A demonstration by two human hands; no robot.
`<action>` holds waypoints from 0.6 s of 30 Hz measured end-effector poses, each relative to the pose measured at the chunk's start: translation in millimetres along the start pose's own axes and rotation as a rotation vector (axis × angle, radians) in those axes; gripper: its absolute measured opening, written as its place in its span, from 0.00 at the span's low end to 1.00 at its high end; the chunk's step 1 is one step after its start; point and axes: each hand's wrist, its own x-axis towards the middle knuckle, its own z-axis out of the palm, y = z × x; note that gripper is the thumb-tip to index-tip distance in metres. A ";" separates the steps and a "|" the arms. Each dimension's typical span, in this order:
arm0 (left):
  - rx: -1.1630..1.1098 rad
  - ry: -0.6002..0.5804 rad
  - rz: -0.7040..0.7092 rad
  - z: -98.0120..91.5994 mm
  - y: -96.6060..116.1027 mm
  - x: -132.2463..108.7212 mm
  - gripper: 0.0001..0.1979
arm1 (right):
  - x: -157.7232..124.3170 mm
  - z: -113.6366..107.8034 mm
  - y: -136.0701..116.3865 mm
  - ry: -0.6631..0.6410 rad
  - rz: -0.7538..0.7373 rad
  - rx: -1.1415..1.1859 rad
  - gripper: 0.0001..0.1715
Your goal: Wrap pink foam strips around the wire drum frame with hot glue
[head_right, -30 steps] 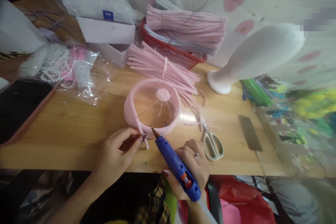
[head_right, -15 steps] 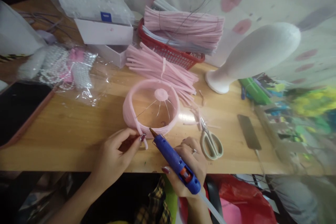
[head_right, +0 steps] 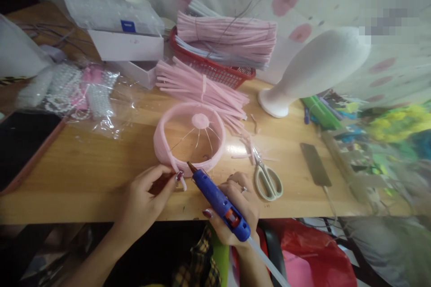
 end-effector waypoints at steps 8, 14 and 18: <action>0.003 0.008 0.026 -0.2 1.3 2.0 0.08 | 0.0 0.5 -0.3 0.037 -0.063 -0.044 0.07; 0.013 0.002 0.040 0.4 0.6 2.5 0.08 | -1.6 3.0 0.0 0.061 -0.098 -0.079 0.07; 0.018 0.007 0.051 0.1 -0.8 1.0 0.08 | -2.9 3.0 0.0 0.085 -0.124 -0.099 0.07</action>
